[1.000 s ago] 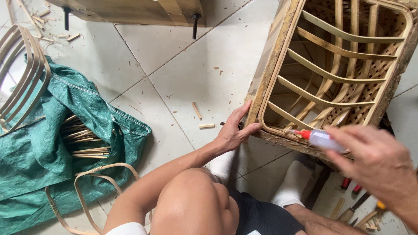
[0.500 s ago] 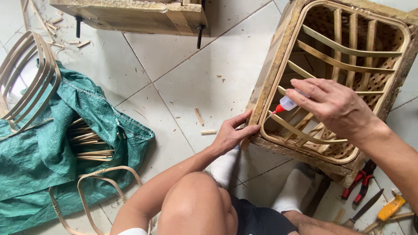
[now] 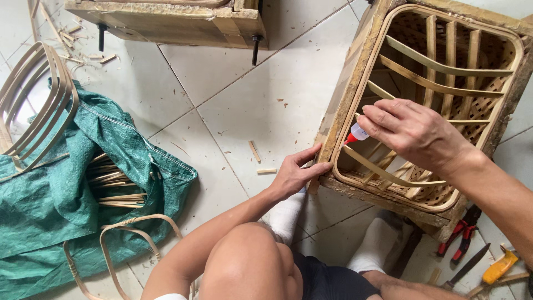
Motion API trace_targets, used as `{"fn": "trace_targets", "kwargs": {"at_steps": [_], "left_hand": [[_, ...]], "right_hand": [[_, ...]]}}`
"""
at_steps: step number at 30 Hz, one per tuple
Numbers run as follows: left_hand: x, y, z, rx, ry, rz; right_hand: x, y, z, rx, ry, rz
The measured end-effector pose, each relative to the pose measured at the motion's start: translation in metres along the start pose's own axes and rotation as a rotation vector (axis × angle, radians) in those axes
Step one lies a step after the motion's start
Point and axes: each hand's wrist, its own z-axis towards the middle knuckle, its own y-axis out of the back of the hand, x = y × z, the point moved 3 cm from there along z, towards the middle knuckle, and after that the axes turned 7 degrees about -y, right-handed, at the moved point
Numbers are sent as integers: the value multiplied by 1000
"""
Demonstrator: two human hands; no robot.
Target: The person inserts thin wooden strips into a rectangular basket frame, secures them with a hammer, and applies glue along the joints. The person works on the basket while sitting on the floor.
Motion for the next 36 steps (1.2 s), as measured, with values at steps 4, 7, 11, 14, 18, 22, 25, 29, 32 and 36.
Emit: {"fn": "trace_targets", "kwargs": {"at_steps": [4, 7, 11, 14, 18, 22, 25, 29, 32, 36], "left_hand": [[-1, 2, -1, 31, -4, 7], [-3, 5, 1, 50, 26, -17], [-3, 7, 0, 55, 70, 17], [-3, 7, 2, 45, 81, -12], [2, 8, 1, 45, 70, -15], [0, 9, 3, 58, 54, -3], [0, 8, 2, 59, 56, 5], [-1, 8, 3, 60, 56, -34], [-1, 8, 3, 65, 42, -9], [-1, 9, 3, 74, 46, 11]], "right_hand": [[-22, -3, 5, -54, 45, -94], [-47, 5, 2, -75, -55, -161], [-56, 11, 1, -74, -114, -147], [-54, 11, 6, -81, -112, -147], [-47, 6, 10, -58, -98, -124], [-47, 5, 13, -48, -75, -123], [-49, 5, 14, -63, -53, -112], [-59, 6, 17, -67, -58, -161], [-68, 10, 16, -72, -88, -210], [-71, 11, 16, -57, -104, -208]]}}
